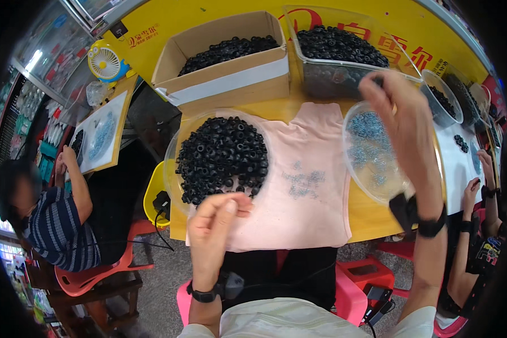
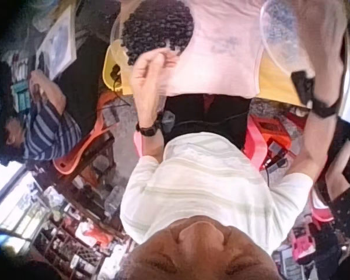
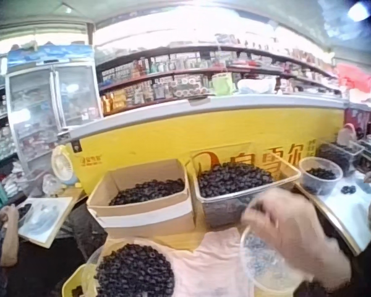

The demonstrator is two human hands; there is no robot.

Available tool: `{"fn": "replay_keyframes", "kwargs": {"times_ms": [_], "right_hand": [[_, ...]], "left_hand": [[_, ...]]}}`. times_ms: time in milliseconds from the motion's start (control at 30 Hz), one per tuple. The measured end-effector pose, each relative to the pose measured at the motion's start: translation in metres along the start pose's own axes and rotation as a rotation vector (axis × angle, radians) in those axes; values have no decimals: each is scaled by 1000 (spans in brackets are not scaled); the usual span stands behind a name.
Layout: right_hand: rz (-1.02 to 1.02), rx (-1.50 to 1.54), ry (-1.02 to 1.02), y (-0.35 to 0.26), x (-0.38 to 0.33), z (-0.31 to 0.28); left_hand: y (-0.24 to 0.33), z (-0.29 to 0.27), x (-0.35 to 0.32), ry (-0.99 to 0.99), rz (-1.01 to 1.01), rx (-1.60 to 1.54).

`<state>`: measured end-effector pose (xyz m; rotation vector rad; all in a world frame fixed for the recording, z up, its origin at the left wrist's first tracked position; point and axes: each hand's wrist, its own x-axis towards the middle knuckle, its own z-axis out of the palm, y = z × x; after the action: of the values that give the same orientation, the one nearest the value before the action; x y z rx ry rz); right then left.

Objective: Manually assembling small plastic rings and pins on a workstation.

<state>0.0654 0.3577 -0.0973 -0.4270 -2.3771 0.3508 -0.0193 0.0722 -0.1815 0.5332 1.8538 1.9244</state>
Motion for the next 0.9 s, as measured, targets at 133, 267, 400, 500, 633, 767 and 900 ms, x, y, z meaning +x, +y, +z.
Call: {"fn": "replay_keyframes", "kwargs": {"times_ms": [133,267,400,500,633,767,900], "right_hand": [[-46,-322,31,70,59,15],[58,-197,46,126,71,35],[-8,-217,80,90,64,32],[15,11,-52,42,32,25],[120,99,-345,-15,-33,27],[179,189,-429,-19,-96,38],[242,227,-387,-18,-126,55]], "left_hand": [[0,-23,27,182,104,286],[-2,-18,40,67,202,679],[-21,-16,44,-6,241,759],[-26,-12,47,16,262,845],[-27,-14,48,-23,165,847],[-23,-9,44,-65,252,925],[-22,-7,41,-90,271,947]]}}
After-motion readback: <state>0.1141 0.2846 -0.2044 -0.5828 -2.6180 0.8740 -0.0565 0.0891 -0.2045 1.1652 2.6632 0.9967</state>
